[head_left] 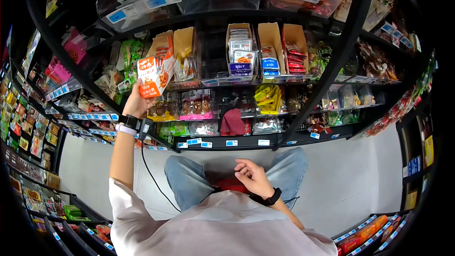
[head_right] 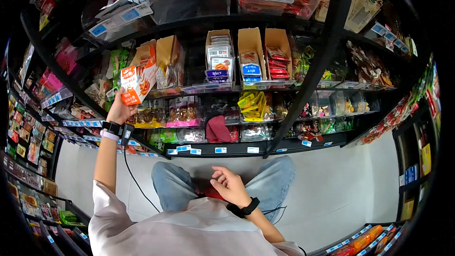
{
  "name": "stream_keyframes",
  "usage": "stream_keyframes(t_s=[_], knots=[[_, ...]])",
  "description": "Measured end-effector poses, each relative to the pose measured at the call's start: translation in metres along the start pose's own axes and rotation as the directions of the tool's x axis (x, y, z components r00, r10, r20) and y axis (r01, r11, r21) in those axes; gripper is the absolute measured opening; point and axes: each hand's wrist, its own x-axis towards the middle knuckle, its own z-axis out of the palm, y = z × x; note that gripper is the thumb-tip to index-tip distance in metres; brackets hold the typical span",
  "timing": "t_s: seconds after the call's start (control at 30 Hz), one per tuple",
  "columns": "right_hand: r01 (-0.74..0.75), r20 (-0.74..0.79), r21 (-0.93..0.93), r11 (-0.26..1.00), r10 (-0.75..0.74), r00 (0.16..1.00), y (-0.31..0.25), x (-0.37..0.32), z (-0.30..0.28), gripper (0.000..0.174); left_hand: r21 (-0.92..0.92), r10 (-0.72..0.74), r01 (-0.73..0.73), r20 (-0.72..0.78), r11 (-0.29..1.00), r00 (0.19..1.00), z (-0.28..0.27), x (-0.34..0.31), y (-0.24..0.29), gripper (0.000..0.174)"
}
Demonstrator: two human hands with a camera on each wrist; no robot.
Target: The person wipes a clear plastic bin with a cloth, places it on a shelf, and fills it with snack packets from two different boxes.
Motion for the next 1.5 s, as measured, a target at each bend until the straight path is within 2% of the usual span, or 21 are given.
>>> stream_keyframes(t_s=[0.37,0.43,0.47,0.5,0.53,0.57,0.63,0.7,0.77,0.83,0.87,0.93,1.03,1.07,1.1,1.13,1.17,1.23,1.27,1.43,1.5], knots=[[-0.031,-0.041,-0.077,0.997,0.028,0.999,0.003,-0.004,-0.011,0.031,0.443,-0.084,0.218,-0.301,0.870,0.950,0.017,0.020,0.034,0.071],[-0.055,-0.102,-0.028,0.998,0.052,0.993,0.009,-0.004,-0.016,0.030,0.599,0.066,0.186,-0.373,0.779,0.926,0.031,0.006,0.041,0.067],[-0.066,-0.106,-0.018,0.998,0.063,0.992,0.014,-0.004,-0.021,0.031,0.866,0.432,0.081,-0.325,0.493,0.842,0.026,0.003,0.040,0.061],[-0.056,-0.097,-0.032,0.998,0.053,0.994,0.016,-0.007,-0.026,0.031,0.991,0.720,0.073,-0.133,0.113,0.681,0.022,-0.001,0.040,0.054],[-0.092,-0.136,0.097,0.991,0.105,0.985,0.019,-0.007,-0.028,0.031,0.991,0.856,-0.122,0.017,0.053,0.516,0.056,-0.030,0.045,0.040],[-0.117,-0.167,0.230,0.966,0.158,0.973,0.022,-0.004,-0.030,0.031,0.971,0.841,-0.198,-0.007,0.136,0.541,0.082,-0.051,0.052,0.030],[-0.199,-0.153,0.255,0.946,0.243,0.958,0.027,0.001,-0.036,0.025,0.821,0.694,-0.438,0.071,0.367,0.716,0.123,-0.068,0.054,0.024],[-0.312,-0.075,0.514,0.799,0.404,0.911,0.046,0.008,-0.039,0.022,0.551,0.486,-0.573,0.313,0.607,0.816,0.149,-0.045,0.042,0.019],[-0.364,0.083,0.769,0.525,0.483,0.872,0.087,0.017,-0.043,0.024,0.529,0.081,-0.261,0.339,0.808,0.937,0.182,-0.017,0.041,0.018],[-0.290,0.227,0.957,0.008,0.601,0.767,0.140,0.023,-0.046,0.020,0.530,-0.030,-0.055,0.149,0.846,0.988,0.208,0.034,0.027,0.022],[-0.285,0.221,0.958,0.012,0.603,0.767,0.162,0.022,-0.046,0.020,0.524,-0.049,0.020,0.043,0.852,0.998,0.219,0.052,0.026,0.026],[-0.112,0.141,0.990,-0.091,0.771,0.621,0.192,0.016,-0.043,0.017,0.605,-0.101,0.110,-0.050,0.788,0.994,0.231,0.086,0.021,0.030],[-0.151,0.147,0.986,-0.067,0.771,0.619,0.193,0.006,-0.044,0.016,0.791,-0.244,0.185,-0.046,0.583,0.969,0.231,0.134,0.001,0.028],[-0.155,0.160,0.985,-0.079,0.757,0.633,0.195,0.004,-0.048,0.016,0.950,-0.238,-0.293,0.312,0.113,0.920,0.229,0.136,0.001,0.028],[-0.147,0.155,0.986,-0.079,0.755,0.637,0.199,0.003,-0.052,0.016,0.632,-0.406,-0.690,0.561,-0.352,0.721,0.226,0.133,0.004,0.029],[-0.131,0.128,0.990,-0.058,0.767,0.629,0.204,0.003,-0.056,0.017,0.757,-0.374,-0.645,0.571,-0.105,0.730,0.205,0.180,-0.028,0.028],[-0.117,0.103,0.992,-0.038,0.779,0.619,0.209,0.003,-0.059,0.019,0.861,-0.395,-0.254,0.440,0.440,0.807,0.193,0.201,-0.050,0.027],[-0.127,0.088,0.992,-0.013,0.791,0.605,0.218,0.003,-0.060,0.018,0.918,-0.393,-0.034,0.202,0.395,0.897,0.212,0.175,-0.038,0.025],[-0.143,0.076,0.990,0.011,0.805,0.588,0.223,0.004,-0.059,0.018,0.787,-0.408,0.117,0.182,0.606,0.895,0.211,0.175,-0.041,0.026],[-0.280,0.093,0.954,0.108,0.780,0.618,0.231,0.012,-0.047,0.015,0.850,-0.395,0.018,0.225,0.526,0.891,0.197,0.187,-0.046,0.032],[-0.287,0.048,0.944,0.160,0.797,0.603,0.226,0.013,-0.046,0.014,0.880,-0.311,-0.427,0.474,0.208,0.824,0.188,0.194,-0.047,0.040]])
